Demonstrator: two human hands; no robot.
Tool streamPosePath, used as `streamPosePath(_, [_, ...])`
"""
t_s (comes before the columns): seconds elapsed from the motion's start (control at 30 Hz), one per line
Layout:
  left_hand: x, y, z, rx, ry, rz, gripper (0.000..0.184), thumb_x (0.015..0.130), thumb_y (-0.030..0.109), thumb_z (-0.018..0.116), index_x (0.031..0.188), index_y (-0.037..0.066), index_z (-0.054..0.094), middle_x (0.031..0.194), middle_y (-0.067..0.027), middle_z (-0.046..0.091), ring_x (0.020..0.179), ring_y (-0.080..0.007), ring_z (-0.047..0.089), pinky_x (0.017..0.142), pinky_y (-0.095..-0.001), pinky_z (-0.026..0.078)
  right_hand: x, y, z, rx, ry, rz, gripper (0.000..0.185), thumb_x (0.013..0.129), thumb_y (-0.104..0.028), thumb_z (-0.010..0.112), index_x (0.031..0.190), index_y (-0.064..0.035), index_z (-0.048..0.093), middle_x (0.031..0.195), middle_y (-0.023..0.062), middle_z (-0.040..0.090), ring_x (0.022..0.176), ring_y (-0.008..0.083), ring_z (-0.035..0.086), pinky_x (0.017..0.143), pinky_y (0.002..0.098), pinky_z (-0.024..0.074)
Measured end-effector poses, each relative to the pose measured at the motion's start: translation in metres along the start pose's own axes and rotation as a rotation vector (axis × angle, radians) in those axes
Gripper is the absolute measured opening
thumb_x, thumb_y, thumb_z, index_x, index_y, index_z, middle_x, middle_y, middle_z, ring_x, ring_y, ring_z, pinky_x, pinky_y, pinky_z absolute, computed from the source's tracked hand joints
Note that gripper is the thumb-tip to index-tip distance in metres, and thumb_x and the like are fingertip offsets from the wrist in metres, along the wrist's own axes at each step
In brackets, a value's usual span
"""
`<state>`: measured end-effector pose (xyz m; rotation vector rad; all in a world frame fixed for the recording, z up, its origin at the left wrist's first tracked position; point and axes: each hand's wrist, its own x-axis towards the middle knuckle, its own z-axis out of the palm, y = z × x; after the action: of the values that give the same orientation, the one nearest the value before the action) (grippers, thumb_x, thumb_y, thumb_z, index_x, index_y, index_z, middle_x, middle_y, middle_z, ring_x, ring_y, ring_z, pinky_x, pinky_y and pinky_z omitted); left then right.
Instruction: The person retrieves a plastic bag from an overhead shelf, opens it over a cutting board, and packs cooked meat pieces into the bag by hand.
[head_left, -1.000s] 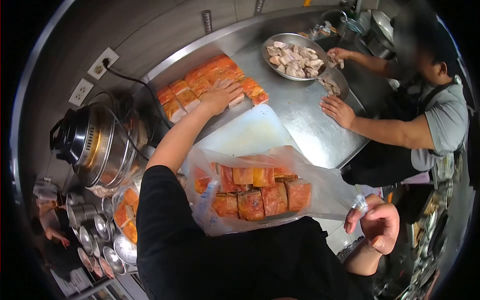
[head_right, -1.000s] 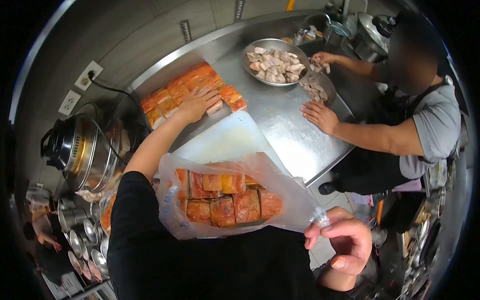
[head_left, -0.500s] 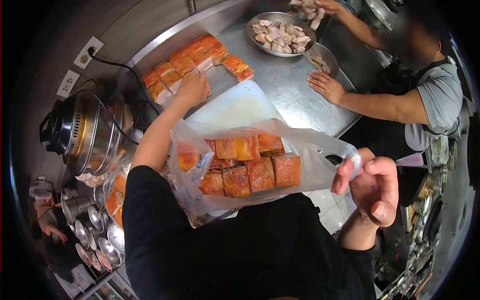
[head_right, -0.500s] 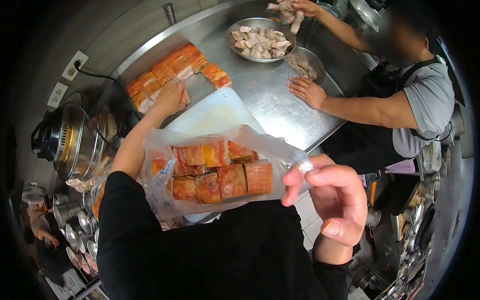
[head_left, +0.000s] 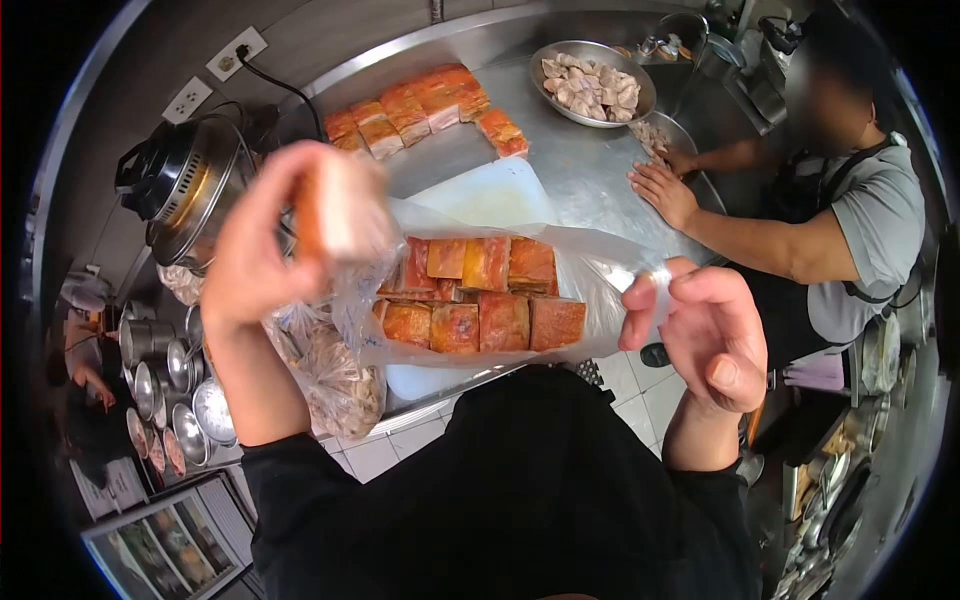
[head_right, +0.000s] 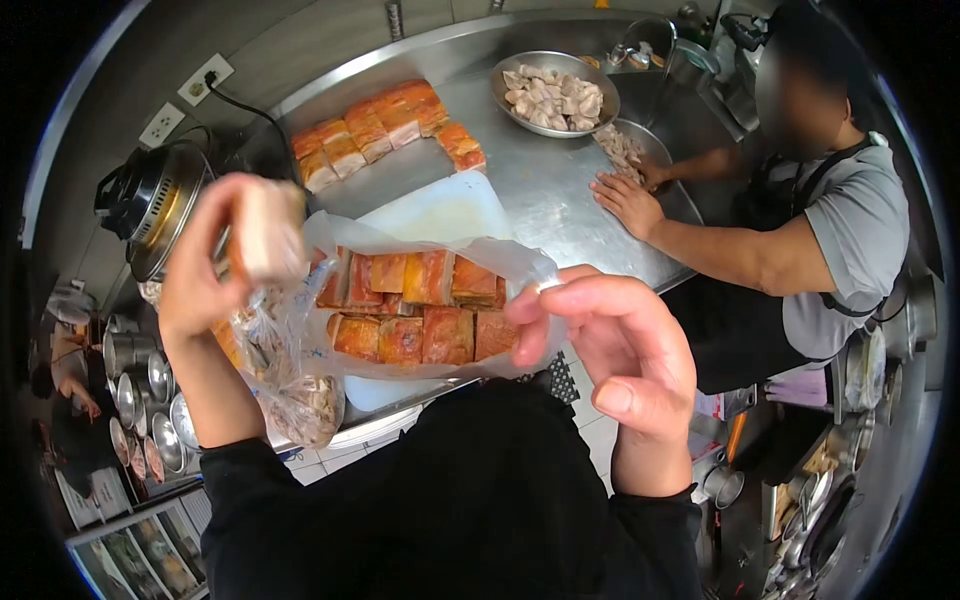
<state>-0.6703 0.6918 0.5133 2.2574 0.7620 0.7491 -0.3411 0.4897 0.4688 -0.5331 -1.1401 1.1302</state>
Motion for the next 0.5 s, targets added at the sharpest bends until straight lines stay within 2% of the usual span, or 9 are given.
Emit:
streamPosePath(0.03, [0.003, 0.016, 0.009, -0.011, -0.204, 0.088, 0.083, 0.06, 0.036, 0.078, 0.129, 0.001, 0.049, 0.116, -0.0122, 0.06, 0.117, -0.027, 0.054, 0.101, -0.0381, 0.042, 0.001, 0.0, 0.0, 0.006, -0.006, 0.008, 0.063, 0.078, -0.033, 0.069, 0.125, 0.0055, 0.052, 0.116, 0.0274, 0.059, 0.089, 0.0295, 0.062, 0.083, 0.04, 0.0484])
streamPosePath(0.07, [0.014, 0.034, 0.024, 0.133, -0.398, 0.267, 0.079, 0.058, 0.031, 0.077, 0.127, 0.002, 0.052, 0.114, -0.0141, 0.06, 0.113, -0.0328, 0.055, 0.097, -0.04, 0.044, 0.002, -0.001, 0.001, 0.011, -0.011, 0.016, 0.063, 0.079, -0.033, 0.069, 0.125, 0.0062, 0.052, 0.117, 0.0271, 0.059, 0.09, 0.0291, 0.062, 0.084, 0.0398, 0.0482])
streamPosePath(0.1, [0.018, 0.045, 0.047, 0.153, -0.494, 0.353, 0.067, 0.062, 0.023, 0.074, 0.123, 0.003, 0.054, 0.112, -0.0157, 0.06, 0.108, -0.0359, 0.055, 0.092, -0.0413, 0.045, 0.002, -0.001, 0.001, 0.016, -0.022, 0.02, 0.062, 0.08, -0.031, 0.068, 0.125, 0.0072, 0.052, 0.117, 0.0266, 0.059, 0.09, 0.0284, 0.061, 0.085, 0.0396, 0.0478])
streamPosePath(0.17, [0.029, 0.057, 0.092, 0.097, -0.685, 0.379, 0.05, 0.066, 0.013, 0.069, 0.113, 0.002, 0.056, 0.105, -0.0168, 0.06, 0.103, -0.036, 0.055, 0.087, -0.043, 0.046, 0.0, -0.003, 0.002, 0.021, -0.028, 0.025, 0.061, 0.08, -0.029, 0.067, 0.126, 0.0074, 0.051, 0.117, 0.0265, 0.059, 0.091, 0.0282, 0.061, 0.086, 0.0396, 0.0475])
streamPosePath(0.23, [0.037, 0.048, 0.13, 0.149, -0.677, 0.518, 0.037, 0.068, 0.008, 0.066, 0.103, 0.003, 0.056, 0.098, -0.0146, 0.059, 0.097, -0.0339, 0.057, 0.08, -0.0454, 0.046, -0.003, -0.005, 0.0, 0.036, -0.076, 0.066, 0.059, 0.081, -0.025, 0.066, 0.127, 0.0082, 0.05, 0.119, 0.0258, 0.058, 0.095, 0.028, 0.061, 0.088, 0.0398, 0.0465])
streamPosePath(0.27, [0.045, 0.05, 0.14, 0.151, -0.677, 0.524, 0.037, 0.068, 0.008, 0.066, 0.103, 0.003, 0.056, 0.098, -0.0146, 0.059, 0.097, -0.0339, 0.057, 0.08, -0.0454, 0.046, -0.005, -0.005, 0.001, 0.032, -0.076, 0.062, 0.059, 0.081, -0.025, 0.066, 0.127, 0.0082, 0.05, 0.119, 0.0258, 0.058, 0.095, 0.028, 0.061, 0.088, 0.0398, 0.0465])
streamPosePath(0.33, [0.066, 0.054, 0.151, 0.227, -0.922, 0.443, 0.028, 0.072, 0.009, 0.065, 0.098, 0.006, 0.057, 0.097, -0.011, 0.06, 0.096, -0.0321, 0.059, 0.078, -0.0465, 0.047, -0.009, -0.003, 0.003, -0.011, -0.128, 0.047, 0.06, 0.081, -0.024, 0.067, 0.128, 0.008, 0.049, 0.121, 0.0254, 0.057, 0.097, 0.0277, 0.061, 0.089, 0.0396, 0.046])
streamPosePath(0.47, [0.08, 0.035, 0.165, 0.215, -0.843, 0.533, 0.023, 0.076, 0.014, 0.065, 0.098, 0.01, 0.059, 0.1, -0.0074, 0.06, 0.096, -0.0299, 0.06, 0.08, -0.0455, 0.048, -0.01, -0.005, -0.006, 0.002, -0.013, 0.042, 0.059, 0.082, -0.025, 0.066, 0.128, 0.0071, 0.049, 0.123, 0.0238, 0.057, 0.098, 0.0262, 0.06, 0.089, 0.0392, 0.0457])
streamPosePath(0.5, [0.081, 0.026, 0.17, 0.307, -0.767, 0.619, 0.023, 0.078, 0.017, 0.065, 0.099, 0.011, 0.061, 0.102, -0.0068, 0.061, 0.099, -0.0291, 0.06, 0.082, -0.0441, 0.049, -0.012, -0.005, -0.008, -0.01, 0.011, 0.049, 0.058, 0.083, -0.026, 0.066, 0.128, 0.0069, 0.049, 0.124, 0.0233, 0.057, 0.098, 0.0258, 0.06, 0.088, 0.0392, 0.0456])
